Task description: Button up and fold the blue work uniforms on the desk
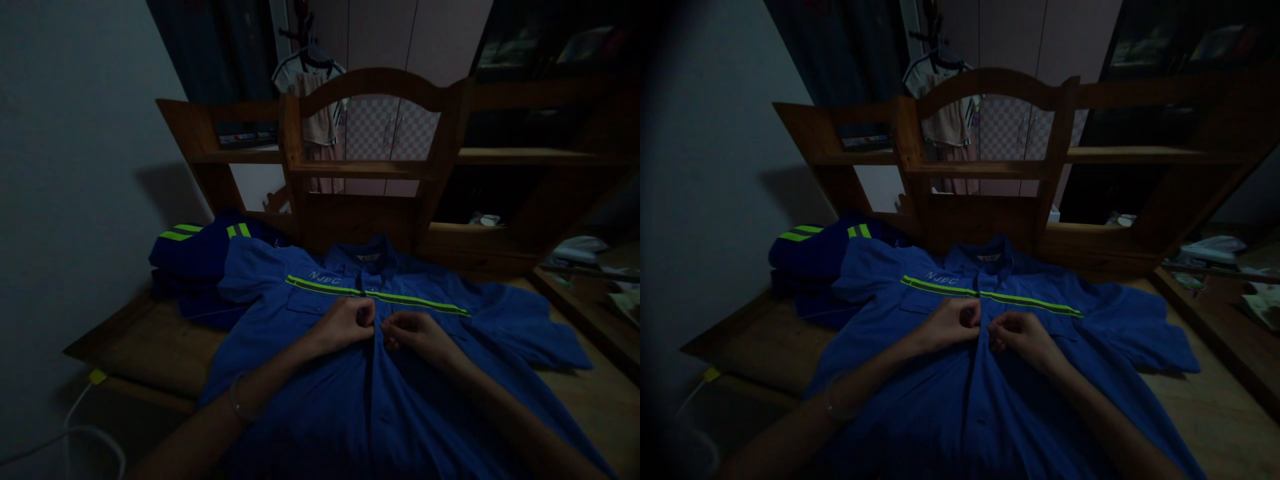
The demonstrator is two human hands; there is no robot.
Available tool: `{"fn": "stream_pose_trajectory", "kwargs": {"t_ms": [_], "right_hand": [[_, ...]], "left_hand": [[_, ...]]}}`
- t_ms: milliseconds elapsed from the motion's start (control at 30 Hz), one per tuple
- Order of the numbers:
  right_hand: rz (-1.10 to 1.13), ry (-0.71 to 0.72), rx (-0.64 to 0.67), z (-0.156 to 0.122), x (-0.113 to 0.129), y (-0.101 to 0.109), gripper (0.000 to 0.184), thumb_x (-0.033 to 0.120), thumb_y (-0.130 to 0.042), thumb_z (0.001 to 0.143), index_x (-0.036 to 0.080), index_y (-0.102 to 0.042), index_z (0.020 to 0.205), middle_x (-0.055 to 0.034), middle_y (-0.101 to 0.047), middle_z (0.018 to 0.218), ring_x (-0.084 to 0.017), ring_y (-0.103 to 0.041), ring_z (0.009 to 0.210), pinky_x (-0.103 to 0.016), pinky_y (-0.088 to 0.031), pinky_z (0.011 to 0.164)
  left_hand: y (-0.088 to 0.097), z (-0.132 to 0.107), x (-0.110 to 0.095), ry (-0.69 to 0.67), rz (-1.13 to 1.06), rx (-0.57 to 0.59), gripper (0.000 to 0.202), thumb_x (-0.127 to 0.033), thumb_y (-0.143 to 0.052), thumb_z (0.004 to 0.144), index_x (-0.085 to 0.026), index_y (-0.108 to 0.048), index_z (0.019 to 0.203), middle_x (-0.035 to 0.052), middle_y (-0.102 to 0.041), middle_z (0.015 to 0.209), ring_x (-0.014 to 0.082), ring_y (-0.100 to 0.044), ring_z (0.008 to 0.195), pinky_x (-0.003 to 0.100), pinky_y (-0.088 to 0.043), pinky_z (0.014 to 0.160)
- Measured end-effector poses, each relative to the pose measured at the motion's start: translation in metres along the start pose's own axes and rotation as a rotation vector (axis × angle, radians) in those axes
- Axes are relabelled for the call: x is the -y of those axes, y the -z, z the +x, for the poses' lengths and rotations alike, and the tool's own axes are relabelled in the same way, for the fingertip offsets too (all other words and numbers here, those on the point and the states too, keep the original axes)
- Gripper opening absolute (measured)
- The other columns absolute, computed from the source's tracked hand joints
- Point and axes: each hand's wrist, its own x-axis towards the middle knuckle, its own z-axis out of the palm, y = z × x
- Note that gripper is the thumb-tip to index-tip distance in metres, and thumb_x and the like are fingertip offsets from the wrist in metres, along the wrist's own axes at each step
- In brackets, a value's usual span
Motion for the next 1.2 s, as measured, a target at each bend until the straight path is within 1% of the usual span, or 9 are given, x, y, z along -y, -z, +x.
{"fn": "stream_pose_trajectory", "kwargs": {"t_ms": [133, 233, 367, 467, 700, 833, 933, 1033, 1200], "right_hand": [[0.038, 0.045, -0.060, -0.001, 0.009, 0.013, 0.039, 0.048, -0.069, 0.072, 0.012, -0.064, 0.085, -0.0047, -0.068, 0.073, -0.013, -0.064, 0.064, -0.024, -0.048, 0.063], [0.037, 0.050, -0.058, 0.002, 0.007, 0.019, 0.040, 0.050, -0.070, 0.070, 0.012, -0.064, 0.083, -0.0042, -0.067, 0.070, -0.012, -0.062, 0.061, -0.024, -0.048, 0.062], [-0.003, 0.056, 0.010, 0.007, -0.001, 0.017, 0.043, 0.052, -0.071, 0.066, 0.012, -0.064, 0.080, -0.0024, -0.064, 0.067, -0.011, -0.058, 0.055, -0.025, -0.048, 0.056], [-0.093, 0.123, 0.028, 0.004, -0.003, 0.013, 0.038, 0.047, -0.067, 0.072, 0.011, -0.064, 0.083, -0.0024, -0.064, 0.067, -0.011, -0.058, 0.056, -0.023, -0.047, 0.056], [-0.410, 0.338, 0.002, -0.008, 0.001, 0.008, 0.022, 0.035, -0.064, 0.076, 0.015, -0.063, 0.085, -0.0020, -0.065, 0.076, -0.011, -0.058, 0.067, -0.021, -0.044, 0.061], [-0.472, 0.372, -0.029, -0.009, -0.001, 0.005, 0.025, 0.038, -0.064, 0.078, 0.015, -0.063, 0.089, -0.0023, -0.065, 0.077, -0.012, -0.058, 0.067, -0.022, -0.043, 0.060], [-0.458, 0.378, -0.027, -0.010, -0.003, 0.006, 0.030, 0.044, -0.064, 0.078, 0.015, -0.063, 0.088, -0.0025, -0.065, 0.076, -0.013, -0.059, 0.068, -0.022, -0.044, 0.060], [-0.394, 0.354, 0.039, -0.010, -0.002, 0.009, 0.036, 0.048, -0.064, 0.078, 0.014, -0.063, 0.090, -0.0031, -0.065, 0.077, -0.013, -0.060, 0.068, -0.022, -0.045, 0.062], [-0.279, 0.339, 0.099, -0.009, 0.000, 0.011, 0.036, 0.047, -0.059, 0.082, 0.012, -0.064, 0.090, -0.0048, -0.066, 0.079, -0.013, -0.062, 0.067, -0.024, -0.049, 0.063]], "left_hand": [[0.001, 0.016, -0.011, -0.039, 0.008, -0.024, 0.013, -0.020, -0.061, 0.069, -0.016, -0.049, 0.066, -0.0043, -0.052, 0.064, 0.0083, -0.047, 0.059, 0.018, -0.033, 0.055], [-0.010, 0.020, -0.006, -0.022, -0.079, -0.078, 0.017, -0.020, -0.062, 0.068, -0.016, -0.046, 0.065, -0.0035, -0.053, 0.065, 0.0085, -0.048, 0.060, 0.019, -0.036, 0.058], [-0.027, 0.008, 0.011, 0.124, -0.228, -0.163, 0.023, -0.024, -0.064, 0.067, -0.017, -0.043, 0.064, -0.0026, -0.054, 0.066, 0.0099, -0.051, 0.062, 0.020, -0.040, 0.060], [-0.036, -0.004, 0.017, 0.187, -0.290, -0.208, 0.025, -0.028, -0.066, 0.068, -0.017, -0.044, 0.066, -0.0021, -0.055, 0.068, 0.0103, -0.052, 0.063, 0.021, -0.042, 0.060], [-0.045, -0.021, 0.008, 0.248, -0.352, -0.316, 0.034, -0.047, -0.062, 0.077, -0.014, -0.055, 0.072, -0.0015, -0.054, 0.069, 0.0100, -0.052, 0.065, 0.019, -0.041, 0.060], [-0.051, -0.021, 0.007, 0.381, -0.417, -0.325, 0.040, -0.049, -0.071, 0.068, -0.014, -0.057, 0.082, -0.0027, -0.054, 0.066, 0.0089, -0.051, 0.058, 0.018, -0.037, 0.052], [-0.056, -0.020, 0.008, 0.303, -0.376, -0.364, 0.039, -0.043, -0.074, 0.066, -0.015, -0.059, 0.087, -0.0008, -0.059, 0.073, 0.0110, -0.057, 0.064, 0.020, -0.041, 0.058], [-0.061, -0.021, 0.009, 0.192, -0.284, -0.395, 0.026, -0.039, -0.069, 0.073, -0.014, -0.061, 0.079, 0.0012, -0.062, 0.078, 0.0135, -0.059, 0.073, 0.022, -0.044, 0.068], [-0.062, -0.021, 0.013, 0.226, -0.321, -0.439, 0.023, -0.035, -0.068, 0.071, -0.014, -0.059, 0.068, -0.0018, -0.057, 0.065, 0.0116, -0.053, 0.064, 0.021, -0.039, 0.060]]}}
